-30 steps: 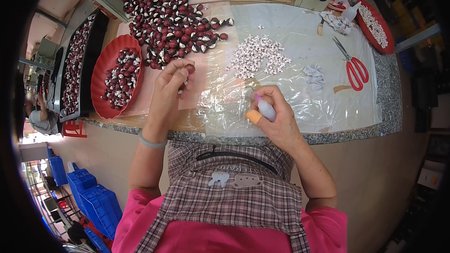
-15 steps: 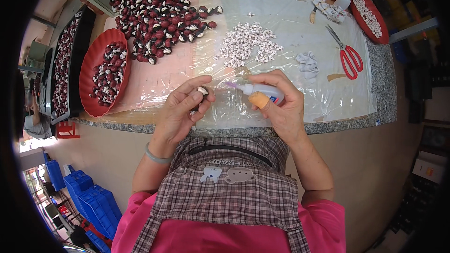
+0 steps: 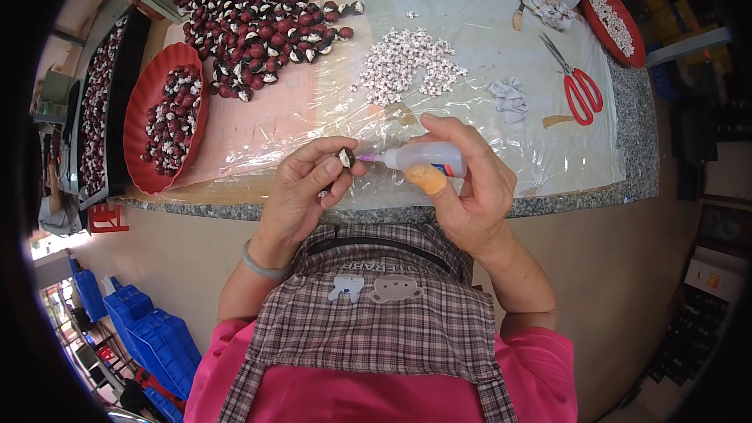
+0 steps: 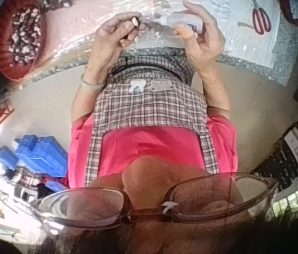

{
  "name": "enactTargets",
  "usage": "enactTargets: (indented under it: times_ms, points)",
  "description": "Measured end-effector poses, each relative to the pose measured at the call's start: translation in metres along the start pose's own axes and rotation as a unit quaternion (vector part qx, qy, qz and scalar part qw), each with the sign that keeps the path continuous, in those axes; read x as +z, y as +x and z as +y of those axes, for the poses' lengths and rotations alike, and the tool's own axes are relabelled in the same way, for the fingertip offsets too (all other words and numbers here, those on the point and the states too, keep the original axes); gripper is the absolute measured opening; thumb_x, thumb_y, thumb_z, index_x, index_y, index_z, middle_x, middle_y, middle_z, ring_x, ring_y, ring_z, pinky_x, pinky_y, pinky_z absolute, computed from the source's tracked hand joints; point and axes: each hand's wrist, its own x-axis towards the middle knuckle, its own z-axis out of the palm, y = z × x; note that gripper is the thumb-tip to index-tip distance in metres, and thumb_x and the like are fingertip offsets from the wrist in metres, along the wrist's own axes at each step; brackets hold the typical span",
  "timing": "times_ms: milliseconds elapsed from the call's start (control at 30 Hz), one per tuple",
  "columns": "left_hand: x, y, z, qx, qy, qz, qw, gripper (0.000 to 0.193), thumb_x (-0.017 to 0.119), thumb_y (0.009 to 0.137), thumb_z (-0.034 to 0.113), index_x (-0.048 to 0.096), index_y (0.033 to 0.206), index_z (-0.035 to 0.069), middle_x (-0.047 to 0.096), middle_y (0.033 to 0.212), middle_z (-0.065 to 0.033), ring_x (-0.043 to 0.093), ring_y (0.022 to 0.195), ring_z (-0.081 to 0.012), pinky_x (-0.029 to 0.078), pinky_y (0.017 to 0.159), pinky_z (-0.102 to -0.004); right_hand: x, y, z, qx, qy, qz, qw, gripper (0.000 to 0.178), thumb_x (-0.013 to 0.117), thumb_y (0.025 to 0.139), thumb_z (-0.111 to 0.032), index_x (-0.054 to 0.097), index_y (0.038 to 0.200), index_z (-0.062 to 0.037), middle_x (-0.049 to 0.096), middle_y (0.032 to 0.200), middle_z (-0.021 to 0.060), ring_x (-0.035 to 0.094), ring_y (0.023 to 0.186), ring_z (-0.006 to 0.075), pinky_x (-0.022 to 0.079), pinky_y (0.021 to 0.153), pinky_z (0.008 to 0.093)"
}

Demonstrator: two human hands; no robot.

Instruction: Assembling small toy components by applying glue to a base and attaching a decorative part.

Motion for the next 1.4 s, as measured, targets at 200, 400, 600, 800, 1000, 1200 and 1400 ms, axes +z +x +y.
enactTargets:
  times_ms: [200, 400, 600, 800, 1000, 1200, 1400]
  points:
    - [-0.001, 0.0, 0.0, -0.006, -0.002, -0.001, 1.0, 0.029, 0.056, 0.094, 0.014, 0.057, 0.119, -0.001, 0.066, 0.091, -0.0113, 0.044, 0.061, -0.0054, 0.032, 0.048, -0.0166, 0.001, -0.001, -0.002, -0.026, -0.061, -0.003, 0.998, 0.04, 0.072, 0.082, -0.014, 0.057, 0.116, 0.0023, 0.066, 0.091, 0.0141, 0.068, 0.08, 0.0203, 0.053, 0.065, 0.0264]
    - [-0.001, -0.001, 0.002, -0.019, -0.001, -0.005, 1.0, 0.03, 0.057, 0.094, 0.016, 0.057, 0.119, 0.0, 0.066, 0.09, -0.0107, 0.043, 0.061, -0.0048, 0.031, 0.049, -0.0165, 0.003, 0.0, -0.004, -0.036, -0.079, -0.013, 0.996, 0.041, 0.073, 0.08, -0.014, 0.057, 0.115, 0.0025, 0.066, 0.091, 0.0142, 0.068, 0.08, 0.0216, 0.052, 0.065, 0.027]
    - [0.001, 0.0, 0.002, -0.03, 0.009, 0.005, 0.999, 0.03, 0.058, 0.093, 0.016, 0.057, 0.119, 0.0, 0.066, 0.089, -0.0086, 0.044, 0.062, -0.0043, 0.033, 0.05, -0.0157, 0.002, 0.005, -0.003, -0.091, -0.117, -0.019, 0.989, 0.041, 0.075, 0.078, -0.013, 0.059, 0.113, 0.0023, 0.066, 0.09, 0.0148, 0.067, 0.076, 0.0224, 0.052, 0.064, 0.0278]
    - [0.001, 0.0, 0.002, -0.029, 0.013, -0.008, 0.999, 0.03, 0.058, 0.094, 0.016, 0.057, 0.118, 0.0, 0.066, 0.089, -0.0082, 0.045, 0.062, -0.0044, 0.033, 0.05, -0.0155, 0.0, 0.005, -0.003, -0.101, -0.117, -0.027, 0.988, 0.039, 0.075, 0.077, -0.012, 0.059, 0.111, 0.0021, 0.067, 0.091, 0.0151, 0.067, 0.077, 0.0209, 0.052, 0.065, 0.0275]
    - [-0.002, -0.002, 0.006, -0.01, 0.01, -0.004, 1.0, 0.033, 0.053, 0.096, 0.014, 0.055, 0.125, -0.002, 0.065, 0.088, -0.0096, 0.047, 0.064, -0.0051, 0.034, 0.05, -0.0176, -0.023, 0.011, 0.009, 0.088, 0.187, 0.046, 0.977, 0.039, 0.069, 0.081, -0.001, 0.05, 0.115, 0.0001, 0.06, 0.103, 0.0134, 0.064, 0.077, 0.0177, 0.052, 0.062, 0.0263]
    - [0.0, -0.003, 0.009, -0.03, 0.025, 0.007, 0.999, 0.032, 0.054, 0.095, 0.013, 0.056, 0.124, -0.002, 0.065, 0.09, -0.0093, 0.047, 0.066, -0.0061, 0.035, 0.052, -0.0187, -0.04, 0.025, 0.036, 0.191, 0.269, 0.075, 0.941, 0.042, 0.07, 0.08, -0.002, 0.048, 0.116, 0.001, 0.056, 0.101, 0.0096, 0.064, 0.077, 0.0181, 0.052, 0.07, 0.0272]
    - [0.001, -0.001, 0.007, -0.029, 0.024, 0.013, 0.999, 0.033, 0.058, 0.091, 0.015, 0.059, 0.12, 0.0, 0.064, 0.089, -0.0075, 0.045, 0.066, -0.006, 0.032, 0.053, -0.0175, -0.033, 0.036, 0.053, 0.262, 0.048, 0.019, 0.964, 0.018, 0.065, 0.083, -0.003, 0.056, 0.098, -0.0068, 0.058, 0.083, 0.003, 0.061, 0.073, 0.0124, 0.05, 0.064, 0.0259]
